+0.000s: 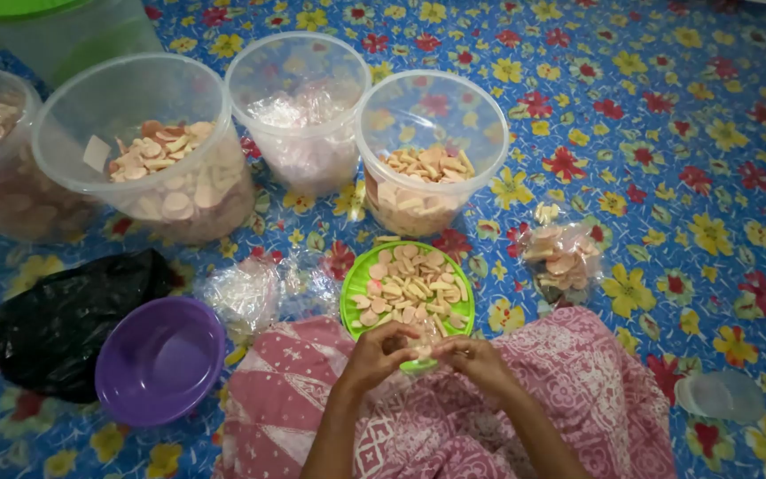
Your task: Sorting and packaging sliced food items into small plastic bags
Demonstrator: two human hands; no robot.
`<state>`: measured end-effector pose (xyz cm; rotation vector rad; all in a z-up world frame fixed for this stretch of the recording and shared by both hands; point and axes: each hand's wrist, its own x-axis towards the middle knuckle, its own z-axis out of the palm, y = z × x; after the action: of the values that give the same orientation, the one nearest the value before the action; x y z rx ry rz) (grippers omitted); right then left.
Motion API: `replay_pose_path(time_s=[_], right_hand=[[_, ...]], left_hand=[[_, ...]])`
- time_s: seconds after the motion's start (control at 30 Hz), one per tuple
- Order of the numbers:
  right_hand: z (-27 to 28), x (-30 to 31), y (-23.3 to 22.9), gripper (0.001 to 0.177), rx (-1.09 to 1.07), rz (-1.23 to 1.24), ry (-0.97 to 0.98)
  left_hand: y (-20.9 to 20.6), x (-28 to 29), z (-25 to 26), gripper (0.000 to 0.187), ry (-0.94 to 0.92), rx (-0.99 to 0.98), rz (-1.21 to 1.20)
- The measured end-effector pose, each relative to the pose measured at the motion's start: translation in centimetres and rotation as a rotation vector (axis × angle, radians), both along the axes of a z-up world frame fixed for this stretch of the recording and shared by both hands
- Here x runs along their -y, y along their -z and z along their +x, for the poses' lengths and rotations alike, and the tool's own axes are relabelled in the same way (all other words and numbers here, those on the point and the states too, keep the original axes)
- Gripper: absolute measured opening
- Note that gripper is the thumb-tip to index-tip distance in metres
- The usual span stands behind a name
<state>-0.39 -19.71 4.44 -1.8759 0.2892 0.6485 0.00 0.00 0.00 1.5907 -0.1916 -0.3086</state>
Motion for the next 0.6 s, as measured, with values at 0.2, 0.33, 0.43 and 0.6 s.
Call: replay_pose_path(time_s=[0.2,0.33,0.43,0.6], right_hand=[[1.3,1.4,8.2,0.023,0.173,0.224,-0.100],[1.4,0.7,4.8,0.025,0.105,0.282,-0.058],[2.1,0.2,3.2,0.029,0.052,0.209,-0.114],[4.2,0.5,5.7,0.028,0.207,0.202,0.034]], left_hand=[[-0.5,0.7,0.7,0.041,-0.018,0.000,0.035],[-0.4,0.7,1.2,0.034,-0.077,-0.113,0.028],[-1.2,0.5,1.7,0.019,-0.132,-0.234,0.028],[1.3,-1.4,2.8,0.023,-0.573,-0.153,-0.093]])
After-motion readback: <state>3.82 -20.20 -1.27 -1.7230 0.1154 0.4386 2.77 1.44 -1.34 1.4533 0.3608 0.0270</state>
